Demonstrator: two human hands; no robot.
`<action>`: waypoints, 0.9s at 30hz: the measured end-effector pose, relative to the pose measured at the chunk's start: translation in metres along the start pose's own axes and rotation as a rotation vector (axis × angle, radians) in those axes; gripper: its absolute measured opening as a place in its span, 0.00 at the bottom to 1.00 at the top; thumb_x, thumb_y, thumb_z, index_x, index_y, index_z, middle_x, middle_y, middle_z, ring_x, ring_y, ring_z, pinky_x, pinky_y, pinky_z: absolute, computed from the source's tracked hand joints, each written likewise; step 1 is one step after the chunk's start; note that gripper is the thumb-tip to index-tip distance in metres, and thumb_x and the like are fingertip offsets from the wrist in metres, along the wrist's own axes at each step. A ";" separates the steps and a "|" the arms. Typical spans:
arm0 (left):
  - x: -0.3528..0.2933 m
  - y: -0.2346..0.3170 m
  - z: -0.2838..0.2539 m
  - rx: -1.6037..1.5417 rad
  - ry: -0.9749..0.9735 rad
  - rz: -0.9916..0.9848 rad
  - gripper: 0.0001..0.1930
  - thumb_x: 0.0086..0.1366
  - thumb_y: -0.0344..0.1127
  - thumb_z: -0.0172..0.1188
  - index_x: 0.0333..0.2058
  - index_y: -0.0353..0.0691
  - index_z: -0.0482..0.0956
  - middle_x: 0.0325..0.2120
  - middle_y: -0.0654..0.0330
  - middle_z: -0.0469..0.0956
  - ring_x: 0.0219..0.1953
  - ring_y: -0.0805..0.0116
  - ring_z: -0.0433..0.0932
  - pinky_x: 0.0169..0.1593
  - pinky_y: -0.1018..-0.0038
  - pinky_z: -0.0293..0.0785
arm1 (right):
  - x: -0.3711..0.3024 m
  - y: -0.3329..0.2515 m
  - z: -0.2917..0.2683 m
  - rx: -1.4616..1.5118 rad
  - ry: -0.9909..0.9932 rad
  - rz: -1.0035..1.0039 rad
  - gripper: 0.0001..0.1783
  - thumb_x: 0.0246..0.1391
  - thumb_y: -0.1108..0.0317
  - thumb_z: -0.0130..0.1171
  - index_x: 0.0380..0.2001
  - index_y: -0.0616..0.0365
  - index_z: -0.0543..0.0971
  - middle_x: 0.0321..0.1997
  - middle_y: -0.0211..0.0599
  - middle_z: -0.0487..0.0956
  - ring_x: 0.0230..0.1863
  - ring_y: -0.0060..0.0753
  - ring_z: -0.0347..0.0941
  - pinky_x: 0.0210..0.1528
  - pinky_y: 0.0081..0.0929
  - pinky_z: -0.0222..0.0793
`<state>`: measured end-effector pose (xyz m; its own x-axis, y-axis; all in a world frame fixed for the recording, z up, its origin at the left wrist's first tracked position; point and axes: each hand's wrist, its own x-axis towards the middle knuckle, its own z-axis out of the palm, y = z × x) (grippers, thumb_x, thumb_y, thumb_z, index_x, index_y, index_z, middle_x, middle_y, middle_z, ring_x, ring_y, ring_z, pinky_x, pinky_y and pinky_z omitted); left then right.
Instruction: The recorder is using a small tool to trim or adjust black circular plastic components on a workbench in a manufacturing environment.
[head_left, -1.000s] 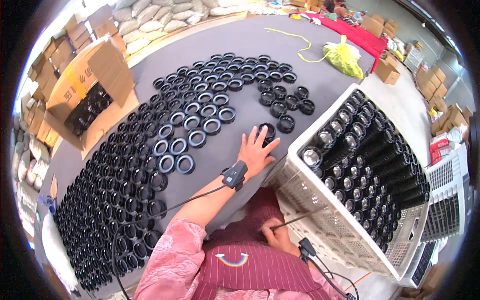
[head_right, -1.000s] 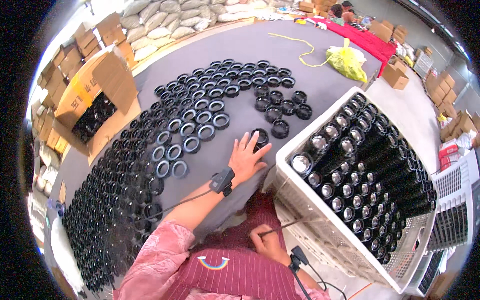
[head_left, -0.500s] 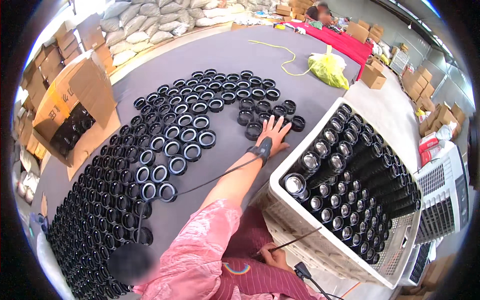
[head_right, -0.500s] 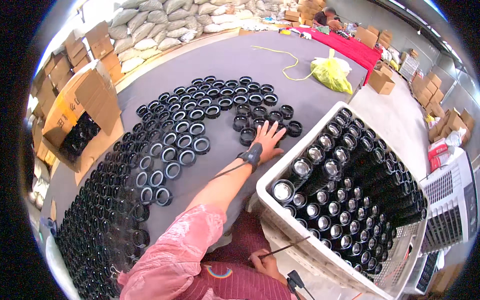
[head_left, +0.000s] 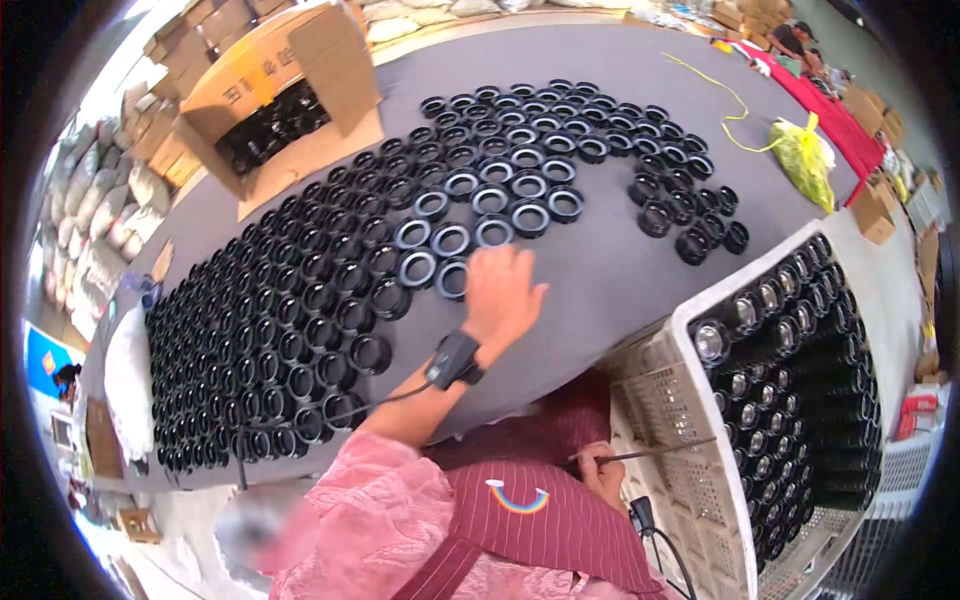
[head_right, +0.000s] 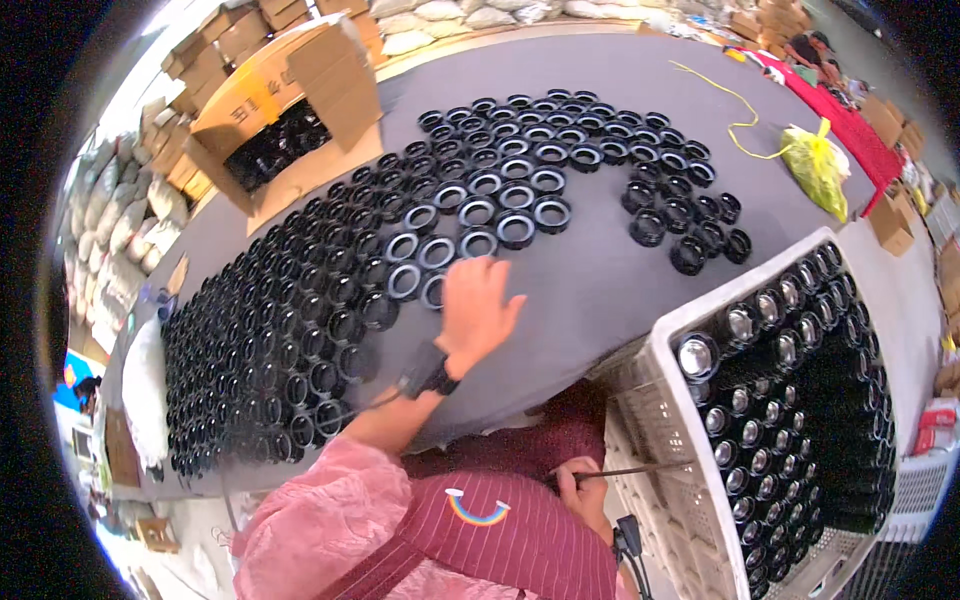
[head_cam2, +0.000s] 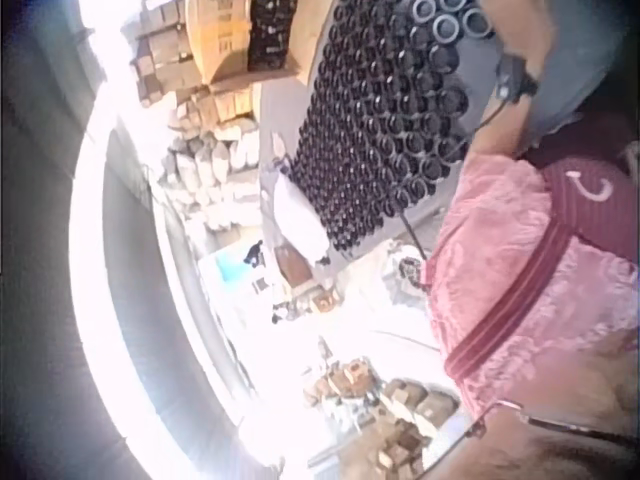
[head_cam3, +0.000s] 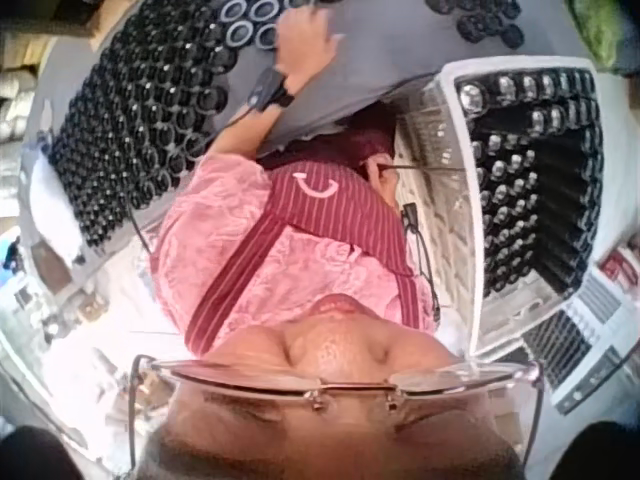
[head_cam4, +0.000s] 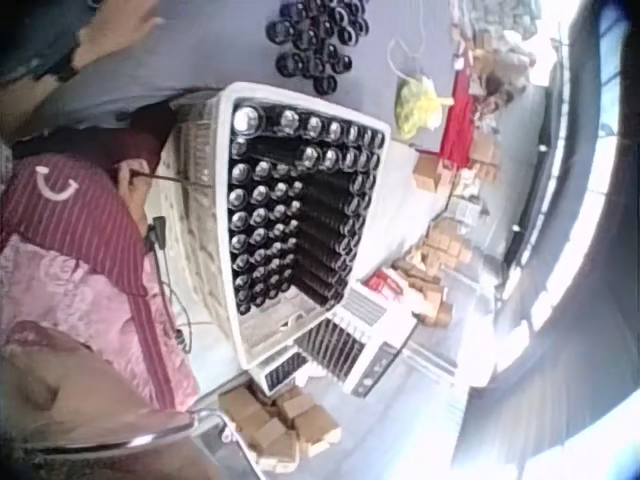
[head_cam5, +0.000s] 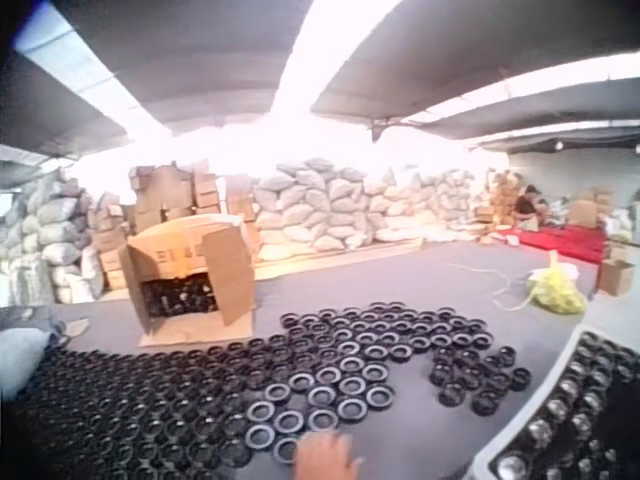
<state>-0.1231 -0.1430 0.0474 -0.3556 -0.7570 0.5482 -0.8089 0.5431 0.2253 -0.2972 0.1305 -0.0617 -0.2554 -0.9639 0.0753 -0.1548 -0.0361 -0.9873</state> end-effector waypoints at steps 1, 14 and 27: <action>-0.014 -0.017 -0.012 0.032 -0.008 -0.057 0.25 0.51 0.41 0.71 0.46 0.37 0.75 0.45 0.49 0.74 0.49 0.46 0.71 0.54 0.54 0.64 | 0.004 -0.005 0.003 0.003 -0.016 -0.007 0.07 0.56 0.77 0.60 0.24 0.65 0.81 0.29 0.41 0.81 0.35 0.39 0.77 0.40 0.35 0.71; -0.138 -0.044 -0.067 -0.246 -0.162 -0.056 0.11 0.51 0.34 0.72 0.34 0.40 0.82 0.56 0.44 0.71 0.62 0.43 0.65 0.64 0.50 0.60 | 0.076 -0.089 0.060 0.073 -0.082 -0.220 0.07 0.62 0.76 0.55 0.31 0.65 0.80 0.33 0.39 0.81 0.35 0.31 0.75 0.42 0.29 0.71; -0.185 -0.048 -0.068 -0.620 -0.147 -0.134 0.14 0.57 0.29 0.69 0.42 0.39 0.79 0.55 0.42 0.72 0.56 0.43 0.74 0.58 0.58 0.71 | 0.091 -0.083 0.123 -0.091 -0.248 -0.411 0.04 0.58 0.74 0.62 0.37 0.57 0.82 0.38 0.35 0.82 0.49 0.42 0.75 0.50 0.36 0.72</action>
<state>0.0129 -0.0047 -0.0100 -0.3665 -0.8505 0.3774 -0.4462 0.5166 0.7308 -0.1903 0.0132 0.0094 0.0774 -0.9090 0.4096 -0.2806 -0.4141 -0.8659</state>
